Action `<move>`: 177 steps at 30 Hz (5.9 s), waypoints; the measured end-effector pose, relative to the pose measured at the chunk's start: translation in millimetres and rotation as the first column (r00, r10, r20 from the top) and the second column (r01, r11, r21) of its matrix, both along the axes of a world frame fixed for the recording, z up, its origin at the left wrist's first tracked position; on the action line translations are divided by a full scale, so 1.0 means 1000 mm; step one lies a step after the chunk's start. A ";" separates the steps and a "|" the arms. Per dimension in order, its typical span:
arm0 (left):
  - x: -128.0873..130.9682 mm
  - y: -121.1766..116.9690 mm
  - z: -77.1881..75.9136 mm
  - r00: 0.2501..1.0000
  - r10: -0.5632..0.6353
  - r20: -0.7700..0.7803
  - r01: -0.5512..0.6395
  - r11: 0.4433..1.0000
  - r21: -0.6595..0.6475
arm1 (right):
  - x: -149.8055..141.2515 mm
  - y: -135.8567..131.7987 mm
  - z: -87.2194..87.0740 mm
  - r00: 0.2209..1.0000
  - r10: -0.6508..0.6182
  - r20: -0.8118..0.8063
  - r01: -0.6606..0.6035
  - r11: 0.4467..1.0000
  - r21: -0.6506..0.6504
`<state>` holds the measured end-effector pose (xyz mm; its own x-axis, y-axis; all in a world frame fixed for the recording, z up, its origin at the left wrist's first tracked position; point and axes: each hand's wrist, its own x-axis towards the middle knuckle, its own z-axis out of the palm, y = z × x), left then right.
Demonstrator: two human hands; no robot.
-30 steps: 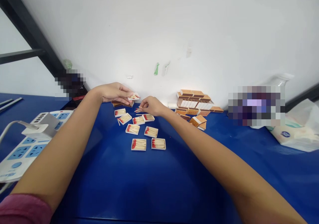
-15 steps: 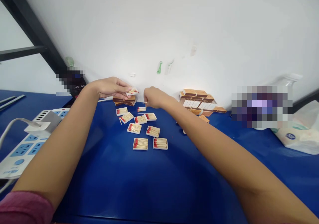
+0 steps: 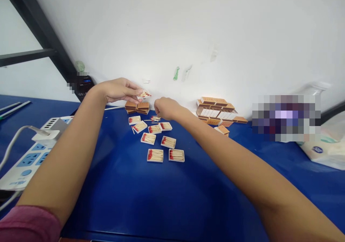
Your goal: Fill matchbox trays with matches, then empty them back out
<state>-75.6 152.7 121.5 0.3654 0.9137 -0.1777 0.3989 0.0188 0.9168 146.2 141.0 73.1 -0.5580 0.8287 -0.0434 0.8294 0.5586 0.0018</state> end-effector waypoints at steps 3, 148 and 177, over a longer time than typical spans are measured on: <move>0.002 0.000 0.002 0.999 -0.032 -0.018 0.032 0.999 0.011 | 0.008 -0.001 0.000 0.993 -0.002 -0.120 -0.003 0.999 -0.042; 0.030 0.020 -0.044 0.977 -0.118 0.179 0.154 0.966 -0.205 | 0.023 -0.024 -0.041 0.107 -0.638 -0.763 -0.302 0.710 -0.636; 0.048 0.011 -0.049 0.956 -0.176 0.234 0.238 0.933 -0.269 | 0.051 -0.004 -0.034 0.419 -0.279 -0.864 0.006 0.953 -0.304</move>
